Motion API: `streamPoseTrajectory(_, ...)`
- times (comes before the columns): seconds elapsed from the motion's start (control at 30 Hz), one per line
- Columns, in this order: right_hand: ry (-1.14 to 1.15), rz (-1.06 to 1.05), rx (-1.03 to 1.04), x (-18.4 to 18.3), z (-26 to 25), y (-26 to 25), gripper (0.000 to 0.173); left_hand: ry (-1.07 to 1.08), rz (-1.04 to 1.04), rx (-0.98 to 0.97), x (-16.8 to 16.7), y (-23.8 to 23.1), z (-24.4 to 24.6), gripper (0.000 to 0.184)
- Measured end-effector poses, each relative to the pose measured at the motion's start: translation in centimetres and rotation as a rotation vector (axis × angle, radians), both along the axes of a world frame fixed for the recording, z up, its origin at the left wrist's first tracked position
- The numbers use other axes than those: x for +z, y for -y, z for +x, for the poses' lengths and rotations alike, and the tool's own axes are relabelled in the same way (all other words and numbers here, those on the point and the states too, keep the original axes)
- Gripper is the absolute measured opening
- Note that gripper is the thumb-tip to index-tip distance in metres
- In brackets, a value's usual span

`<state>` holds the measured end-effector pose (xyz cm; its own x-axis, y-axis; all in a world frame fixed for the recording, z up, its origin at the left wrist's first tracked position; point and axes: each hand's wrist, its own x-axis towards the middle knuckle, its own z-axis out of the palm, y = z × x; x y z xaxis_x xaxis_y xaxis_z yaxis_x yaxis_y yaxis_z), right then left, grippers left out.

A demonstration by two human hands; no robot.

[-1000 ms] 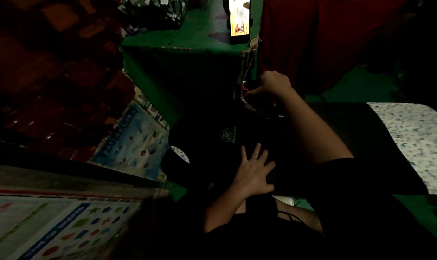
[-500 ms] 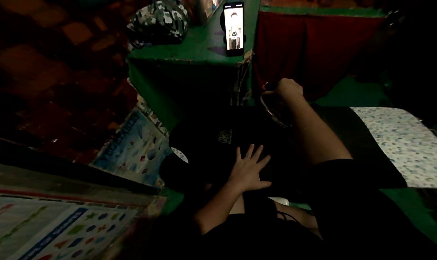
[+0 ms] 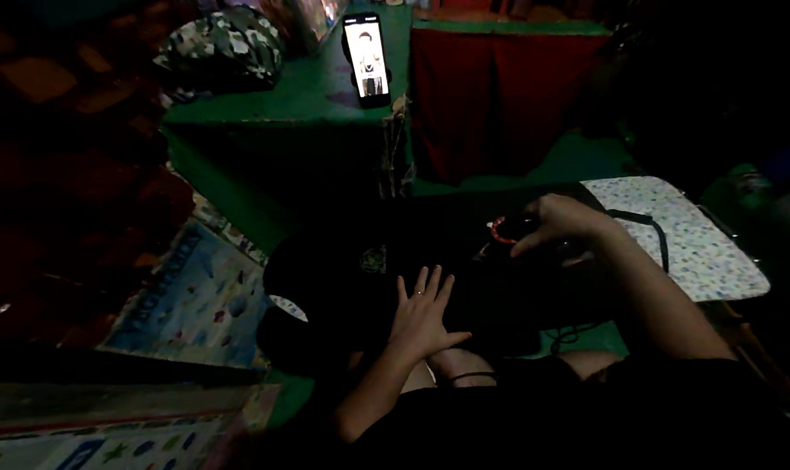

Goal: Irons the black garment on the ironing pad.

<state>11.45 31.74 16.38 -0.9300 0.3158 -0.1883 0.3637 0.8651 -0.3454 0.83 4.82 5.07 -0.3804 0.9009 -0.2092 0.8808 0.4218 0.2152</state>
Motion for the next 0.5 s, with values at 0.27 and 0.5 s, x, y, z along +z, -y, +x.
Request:
streamPoseTrajectory(0.27, -0.089, 0.08, -0.242, -1.0, 0.7, -4.4, 0.055, -0.012, -0.041, 0.002, 0.2, -0.5, -0.3, 0.103)
streamPoseTrajectory(0.5, -0.072, 0.152, -0.624, 0.4, -2.3, -9.2, 0.068, -0.009, -0.052, 0.002, 0.5, -0.8, -0.5, 0.098)
